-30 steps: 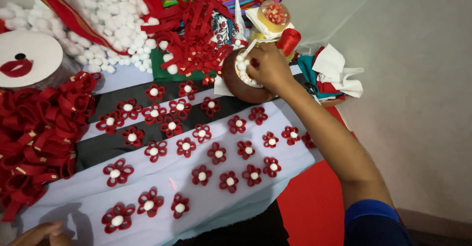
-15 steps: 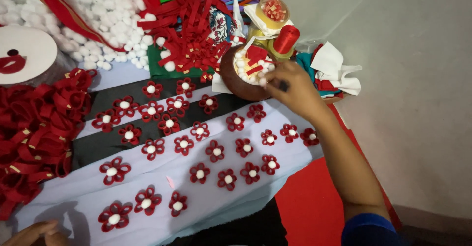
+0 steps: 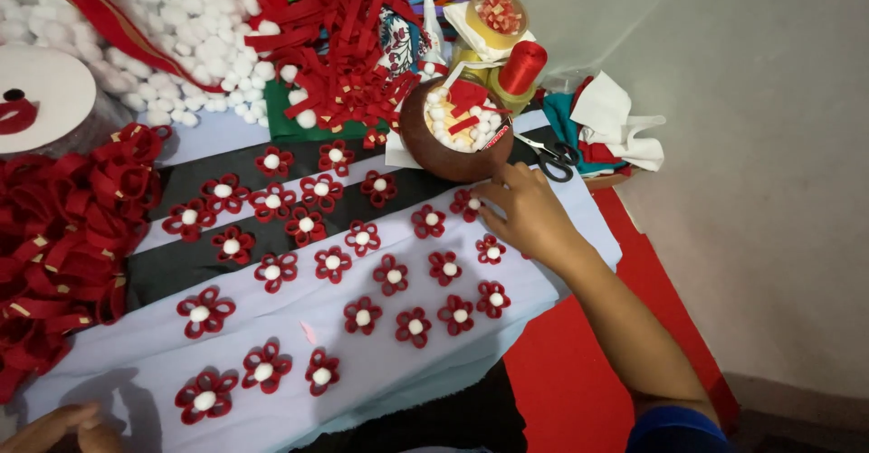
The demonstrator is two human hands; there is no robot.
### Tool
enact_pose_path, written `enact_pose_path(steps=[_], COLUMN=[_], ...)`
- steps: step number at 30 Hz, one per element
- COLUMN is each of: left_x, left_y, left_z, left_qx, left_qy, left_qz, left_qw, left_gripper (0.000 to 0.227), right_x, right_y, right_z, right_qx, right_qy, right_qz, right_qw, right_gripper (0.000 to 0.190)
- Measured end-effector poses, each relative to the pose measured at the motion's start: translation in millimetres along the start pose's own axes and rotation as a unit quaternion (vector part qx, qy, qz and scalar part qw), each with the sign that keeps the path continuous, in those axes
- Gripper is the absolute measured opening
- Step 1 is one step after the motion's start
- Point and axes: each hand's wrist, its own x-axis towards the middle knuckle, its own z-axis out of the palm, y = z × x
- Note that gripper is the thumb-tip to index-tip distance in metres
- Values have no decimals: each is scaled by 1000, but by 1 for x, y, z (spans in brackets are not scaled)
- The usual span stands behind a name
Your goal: Attaching small red and white fabric flowers onto a black decorative strip as part of a handicraft project.
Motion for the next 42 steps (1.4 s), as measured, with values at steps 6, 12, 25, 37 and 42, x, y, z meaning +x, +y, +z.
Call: enact_pose_path(steps=[6,12,25,37,42], left_x=[-33,-20,-83,-335,-341], left_y=[0,10,-13,119,127], left_z=[-2,4,-7,169,170], left_qx=[143,71,350,68,-15], left_qy=[-2,-14,61,587,573], left_qz=[151,86,264,422,520], left_qw=[978,994,897,688,633], left_gripper=[68,55,84,17,8], right_x=[-2,-3,0,-104,-138], right_y=[1,2,-2,-14,-21], right_z=[1,2,-3,-7,21], right_qx=[5,26,77,304,346], right_qy=[0,6,33,433,398], right_qz=[-6,1,7,402,396], right_qw=[1000,1000,996,747,752], right_gripper=[25,19,14,15,11])
